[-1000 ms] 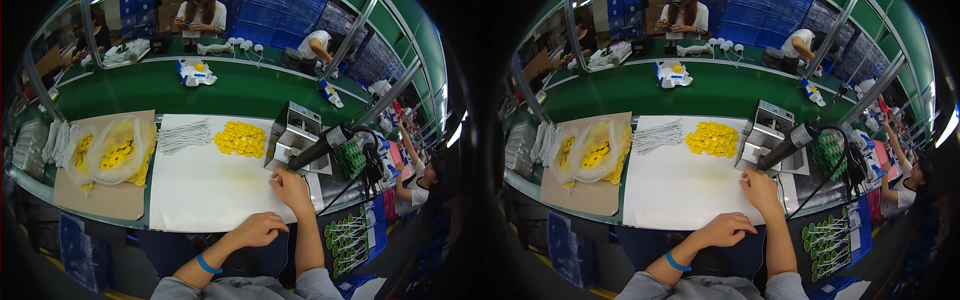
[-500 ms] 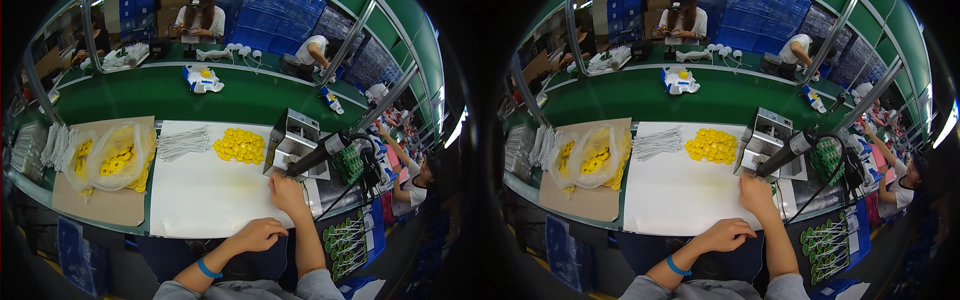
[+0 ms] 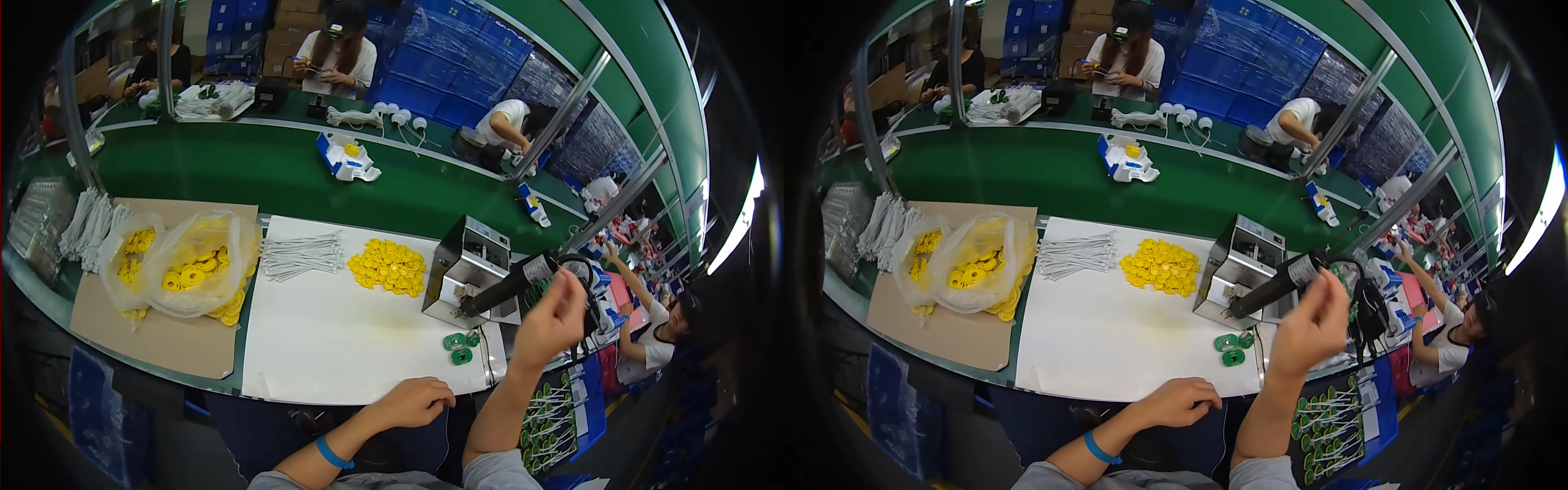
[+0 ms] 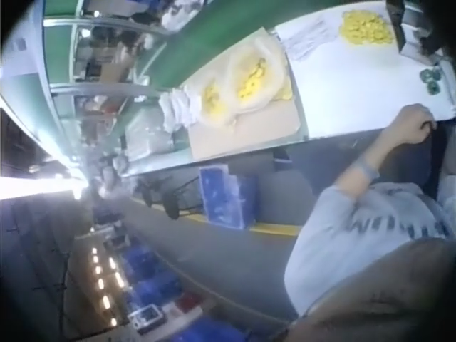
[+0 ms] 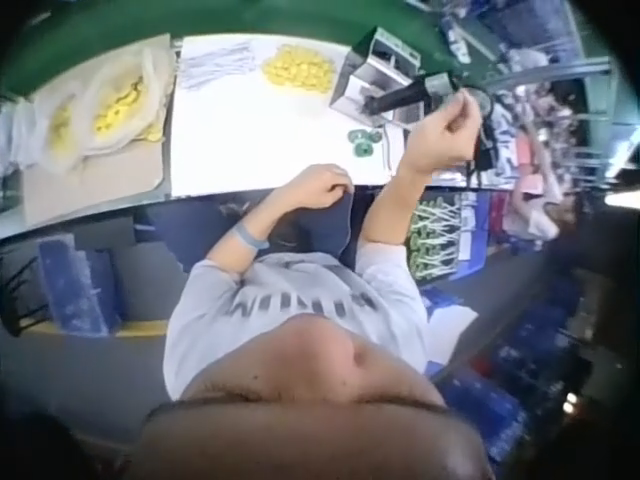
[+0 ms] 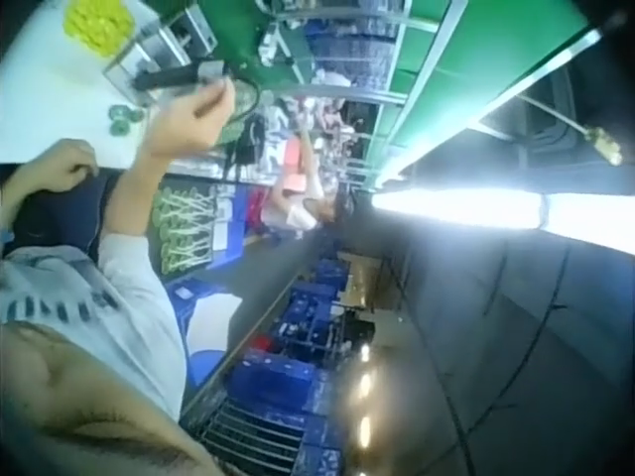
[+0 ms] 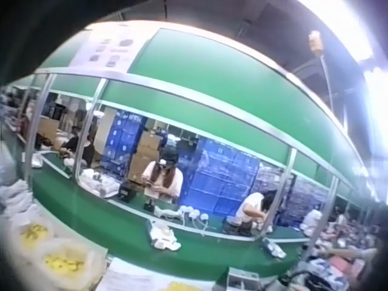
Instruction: The recorder is assembling small plastic lighting components at a factory workbench, using a pneumatic screwdriver to fasten parts together.
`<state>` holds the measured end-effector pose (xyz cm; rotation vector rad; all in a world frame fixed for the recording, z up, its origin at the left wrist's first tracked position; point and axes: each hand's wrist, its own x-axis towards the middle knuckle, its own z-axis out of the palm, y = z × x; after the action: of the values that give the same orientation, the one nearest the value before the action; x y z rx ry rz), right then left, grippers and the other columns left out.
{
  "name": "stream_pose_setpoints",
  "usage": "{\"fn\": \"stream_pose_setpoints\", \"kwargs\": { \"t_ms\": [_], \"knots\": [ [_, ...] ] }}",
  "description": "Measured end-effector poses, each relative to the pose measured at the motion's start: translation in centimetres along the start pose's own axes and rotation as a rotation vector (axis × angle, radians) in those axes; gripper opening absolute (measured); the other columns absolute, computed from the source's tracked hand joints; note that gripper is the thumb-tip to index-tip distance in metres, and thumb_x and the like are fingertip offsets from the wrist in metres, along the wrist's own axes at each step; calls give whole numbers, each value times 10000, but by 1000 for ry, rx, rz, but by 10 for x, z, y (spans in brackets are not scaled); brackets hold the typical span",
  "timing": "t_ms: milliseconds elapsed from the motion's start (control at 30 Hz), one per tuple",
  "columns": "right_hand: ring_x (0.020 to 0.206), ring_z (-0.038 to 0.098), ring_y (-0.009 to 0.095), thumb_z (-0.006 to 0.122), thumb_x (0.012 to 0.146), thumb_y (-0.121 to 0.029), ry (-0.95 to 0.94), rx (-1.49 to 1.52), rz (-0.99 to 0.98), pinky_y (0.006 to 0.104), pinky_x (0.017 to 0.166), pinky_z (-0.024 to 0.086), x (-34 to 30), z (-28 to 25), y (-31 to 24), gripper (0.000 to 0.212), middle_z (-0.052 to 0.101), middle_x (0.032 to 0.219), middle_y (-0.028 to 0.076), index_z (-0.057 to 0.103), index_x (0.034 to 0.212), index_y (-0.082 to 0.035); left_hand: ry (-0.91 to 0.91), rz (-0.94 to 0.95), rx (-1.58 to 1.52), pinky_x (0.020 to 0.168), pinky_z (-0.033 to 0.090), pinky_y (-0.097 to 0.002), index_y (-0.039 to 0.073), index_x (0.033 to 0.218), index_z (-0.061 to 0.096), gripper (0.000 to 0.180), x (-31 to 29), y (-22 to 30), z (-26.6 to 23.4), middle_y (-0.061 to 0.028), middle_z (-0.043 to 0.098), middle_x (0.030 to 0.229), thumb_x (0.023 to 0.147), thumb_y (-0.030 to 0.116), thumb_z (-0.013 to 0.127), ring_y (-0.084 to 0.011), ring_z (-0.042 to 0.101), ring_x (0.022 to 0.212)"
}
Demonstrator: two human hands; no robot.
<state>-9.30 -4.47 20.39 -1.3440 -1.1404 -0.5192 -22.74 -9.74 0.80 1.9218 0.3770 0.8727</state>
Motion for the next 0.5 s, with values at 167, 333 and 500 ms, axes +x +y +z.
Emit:
{"fn": "stream_pose_setpoints", "kwargs": {
  "t_ms": [167,333,500],
  "knots": [
    [643,519,55,576,1060,3,123,179,-73,209,567,370,-35,-31,-4,149,629,791,31,656,1173,59,3,0,7,907,549,-426,60,1004,716,166,-9,-5,-5,-107,722,996,889,46,597,-324,678,1018],
    [549,436,27,610,1030,-30,-245,278,79,214,496,291,-100,-42,29,93,574,680,-20,680,1075,11,24,28,79,890,554,-434,56,1004,728,171,-16,-7,-6,-115,711,991,867,42,627,-331,676,1013],
    [587,542,49,713,992,-97,-857,156,285,252,517,403,-155,-41,52,106,665,701,23,733,1002,7,-136,-75,221,906,543,-466,46,1025,722,150,-47,24,-8,-151,695,987,897,91,659,-362,661,1016]
  ]
}}
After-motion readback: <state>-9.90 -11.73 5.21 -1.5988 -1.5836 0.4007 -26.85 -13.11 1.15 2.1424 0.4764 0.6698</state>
